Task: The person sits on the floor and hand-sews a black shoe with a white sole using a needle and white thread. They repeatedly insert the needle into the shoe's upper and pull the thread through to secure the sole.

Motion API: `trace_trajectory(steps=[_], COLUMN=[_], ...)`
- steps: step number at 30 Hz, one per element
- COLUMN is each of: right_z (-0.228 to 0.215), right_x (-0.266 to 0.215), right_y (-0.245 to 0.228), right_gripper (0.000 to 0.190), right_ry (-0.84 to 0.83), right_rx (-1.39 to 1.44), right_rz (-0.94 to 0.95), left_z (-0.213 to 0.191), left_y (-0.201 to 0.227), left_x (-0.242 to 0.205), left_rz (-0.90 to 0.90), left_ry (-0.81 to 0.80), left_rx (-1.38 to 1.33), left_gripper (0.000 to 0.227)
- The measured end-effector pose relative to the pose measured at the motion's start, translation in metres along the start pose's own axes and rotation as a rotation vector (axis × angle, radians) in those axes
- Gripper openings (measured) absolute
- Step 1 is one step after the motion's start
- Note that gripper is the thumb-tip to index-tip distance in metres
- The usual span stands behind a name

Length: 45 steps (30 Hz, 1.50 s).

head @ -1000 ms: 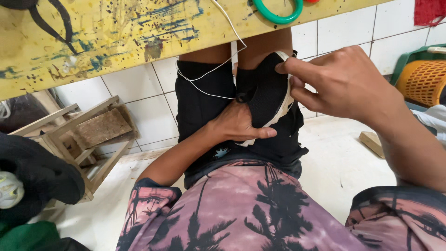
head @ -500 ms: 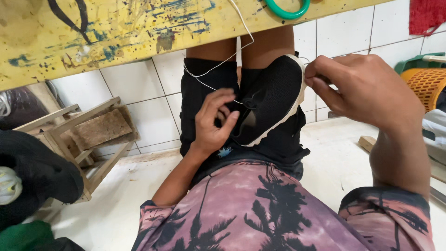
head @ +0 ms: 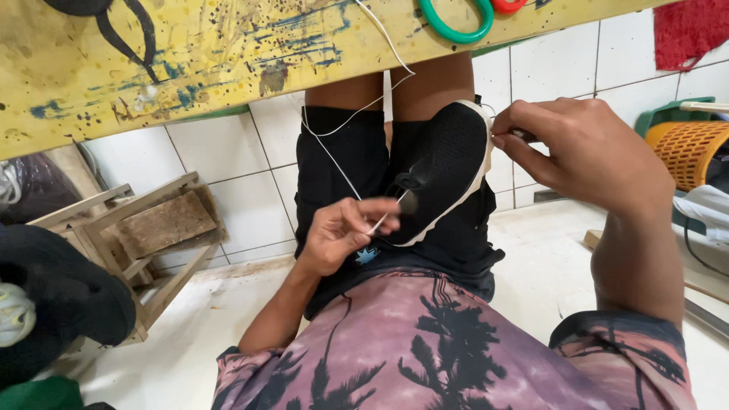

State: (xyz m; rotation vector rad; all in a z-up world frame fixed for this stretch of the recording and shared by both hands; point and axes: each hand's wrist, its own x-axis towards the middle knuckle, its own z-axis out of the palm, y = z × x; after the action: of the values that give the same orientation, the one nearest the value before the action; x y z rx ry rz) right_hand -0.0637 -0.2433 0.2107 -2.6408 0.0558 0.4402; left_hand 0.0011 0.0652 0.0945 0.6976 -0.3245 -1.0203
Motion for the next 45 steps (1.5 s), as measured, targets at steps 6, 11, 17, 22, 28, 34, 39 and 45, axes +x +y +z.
trace_trajectory(steps=[6,11,17,22,28,34,39,45], right_z=[-0.001,0.004,0.009,0.005,0.005,0.000,0.001,0.010], right_x=[0.005,0.006,0.007,0.006,0.007,0.007,0.006,0.003], right_y=[-0.001,0.005,0.008,0.009,0.012,0.010,0.009,0.025], right_gripper=[0.008,0.008,0.004,0.006,0.005,0.006,0.006,0.003], right_ry=[0.010,0.037,0.106,0.077,0.062,0.016,0.045,-0.003], right_rx=[0.037,0.009,0.018,-0.004,-0.105,-0.136,-0.135,-0.145], right_rz=[-0.027,-0.048,-0.107,-0.107,-0.084,-0.082,-0.109,-0.123], left_z=[0.012,0.009,0.003,0.011,0.023,0.023,0.016,0.019], left_y=[-0.022,-0.015,-0.069,-0.073,-0.073,-0.072,-0.071,-0.064], left_x=[0.026,0.051,0.067,0.070,0.076,0.076,0.073,0.080], left_rz=[0.291,0.168,0.210,0.223,0.107,0.154,0.250,0.184], left_ry=[0.070,-0.526,-0.453,-0.339,-0.260,-0.224,-0.246,-0.307], left_rx=[1.186,1.233,1.490,1.537,1.589,1.566,1.507,1.523], left_gripper=[0.010,0.067,0.085,0.091,0.090,0.087,0.083,0.083])
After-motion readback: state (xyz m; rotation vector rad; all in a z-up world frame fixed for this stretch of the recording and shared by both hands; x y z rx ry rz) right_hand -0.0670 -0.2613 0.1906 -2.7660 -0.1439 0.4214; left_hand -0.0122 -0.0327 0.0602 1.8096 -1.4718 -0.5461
